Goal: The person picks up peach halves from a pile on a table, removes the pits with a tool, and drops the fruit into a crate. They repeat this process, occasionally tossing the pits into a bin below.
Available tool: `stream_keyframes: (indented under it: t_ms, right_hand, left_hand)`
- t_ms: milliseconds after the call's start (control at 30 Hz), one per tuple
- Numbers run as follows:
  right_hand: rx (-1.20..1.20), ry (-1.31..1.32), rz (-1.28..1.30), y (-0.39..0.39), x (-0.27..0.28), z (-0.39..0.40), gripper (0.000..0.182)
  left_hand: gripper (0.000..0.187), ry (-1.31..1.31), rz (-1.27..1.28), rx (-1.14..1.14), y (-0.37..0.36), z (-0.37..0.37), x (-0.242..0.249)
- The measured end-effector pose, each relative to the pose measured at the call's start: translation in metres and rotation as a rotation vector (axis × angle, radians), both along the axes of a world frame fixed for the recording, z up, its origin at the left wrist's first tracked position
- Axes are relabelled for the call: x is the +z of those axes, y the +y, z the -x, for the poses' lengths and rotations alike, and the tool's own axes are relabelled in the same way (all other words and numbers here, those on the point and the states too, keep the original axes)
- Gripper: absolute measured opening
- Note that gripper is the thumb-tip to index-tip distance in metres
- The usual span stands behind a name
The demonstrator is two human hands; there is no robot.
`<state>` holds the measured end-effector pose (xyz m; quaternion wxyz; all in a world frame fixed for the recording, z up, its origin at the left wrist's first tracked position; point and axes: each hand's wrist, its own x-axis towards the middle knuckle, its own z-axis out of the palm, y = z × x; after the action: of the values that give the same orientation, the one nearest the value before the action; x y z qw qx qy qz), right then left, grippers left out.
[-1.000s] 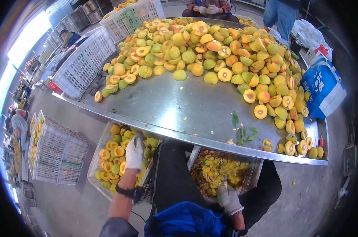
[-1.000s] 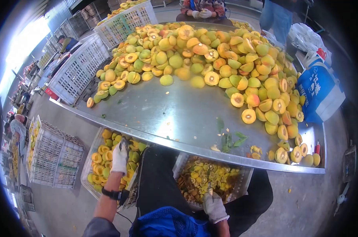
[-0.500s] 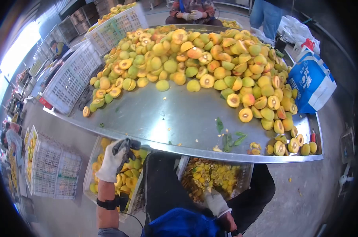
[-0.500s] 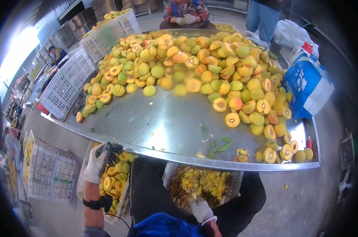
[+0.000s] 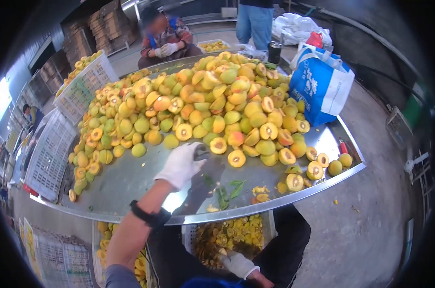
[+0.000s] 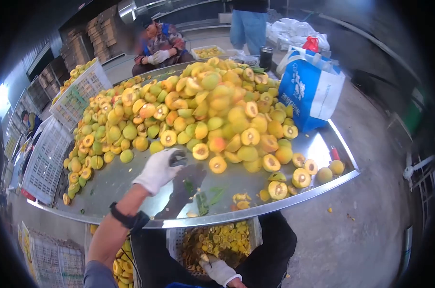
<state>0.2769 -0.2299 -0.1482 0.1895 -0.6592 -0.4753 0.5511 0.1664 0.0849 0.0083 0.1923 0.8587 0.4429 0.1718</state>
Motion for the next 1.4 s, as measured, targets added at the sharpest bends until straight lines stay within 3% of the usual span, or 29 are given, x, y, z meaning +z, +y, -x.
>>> stream_keyframes:
  t_ms: [133, 200, 300, 400, 433, 567, 667, 733, 800, 867, 933, 1033, 1133, 1233, 1333, 1400]
  right_hand:
    - [-0.07, -0.063, -0.029, -0.001, -0.003, -0.007, 0.045]
    - [-0.1, -0.06, -0.066, -0.004, -0.009, -0.009, 0.045]
    - [-0.12, -0.057, -0.091, -0.007, -0.015, -0.01, 0.042]
    - [-0.317, 0.115, -0.06, -0.002, 0.036, -0.015, 0.041]
    - [-0.259, -0.065, -0.191, -0.011, 0.005, -0.016, 0.034]
    - [-0.553, 0.649, -0.18, -0.011, 0.019, -0.011, 0.018]
    - [-0.446, 0.512, -0.241, -0.01, 0.048, -0.014, 0.017]
    - [-0.403, 0.381, -0.363, -0.006, 0.058, -0.007, 0.018]
    - [-0.333, 0.2, -0.497, -0.002, 0.097, -0.002, 0.019]
    - [-0.266, 0.083, -0.587, -0.002, 0.11, 0.003, 0.019]
    - [-0.219, 0.037, -0.654, 0.003, 0.111, 0.008, 0.019]
    - [-0.175, -0.029, -0.645, 0.005, 0.113, 0.011, 0.019]
    - [-0.227, 0.011, -0.58, 0.005, 0.109, 0.014, 0.019]
    - [-0.248, 0.009, -0.597, 0.003, 0.101, 0.016, 0.019]
    - [-0.271, 0.016, -0.602, 0.004, 0.1, 0.016, 0.018]
    - [-0.204, -0.05, -0.607, 0.005, 0.103, 0.011, 0.017]
  left_hand:
    - [0.048, 0.153, -0.087, -0.12, 0.0, -0.079, -0.022]
    - [0.052, 0.219, 0.078, -0.037, -0.005, -0.101, -0.032]
    - [0.051, 0.028, 0.149, -0.089, 0.002, -0.104, -0.057]
    - [0.051, -0.285, 0.258, -0.11, -0.027, -0.089, -0.026]
    - [0.052, -0.404, 0.323, -0.137, -0.045, -0.079, -0.003]
    - [0.05, -0.841, 0.713, -0.262, -0.096, -0.031, 0.006]
    - [0.047, -1.055, 0.801, -0.129, -0.14, 0.004, -0.017]
    - [0.043, -1.419, 1.004, 0.022, -0.169, 0.022, -0.055]
    - [0.035, -1.513, 1.012, 0.255, -0.191, 0.021, -0.061]
    - [0.034, -1.359, 0.832, 0.165, -0.212, 0.015, -0.036]
    - [0.035, -1.358, 0.864, 0.127, -0.22, 0.017, -0.034]
    - [0.036, -1.642, 1.23, 0.251, -0.224, 0.02, -0.056]
    - [0.034, -1.494, 1.01, 0.151, -0.231, 0.021, -0.061]
    - [0.034, -1.359, 0.914, 0.231, -0.234, 0.02, -0.071]
    - [0.032, -1.479, 1.024, 0.297, -0.236, 0.014, -0.072]
    - [0.031, -1.407, 1.02, 0.24, -0.232, 0.016, -0.078]
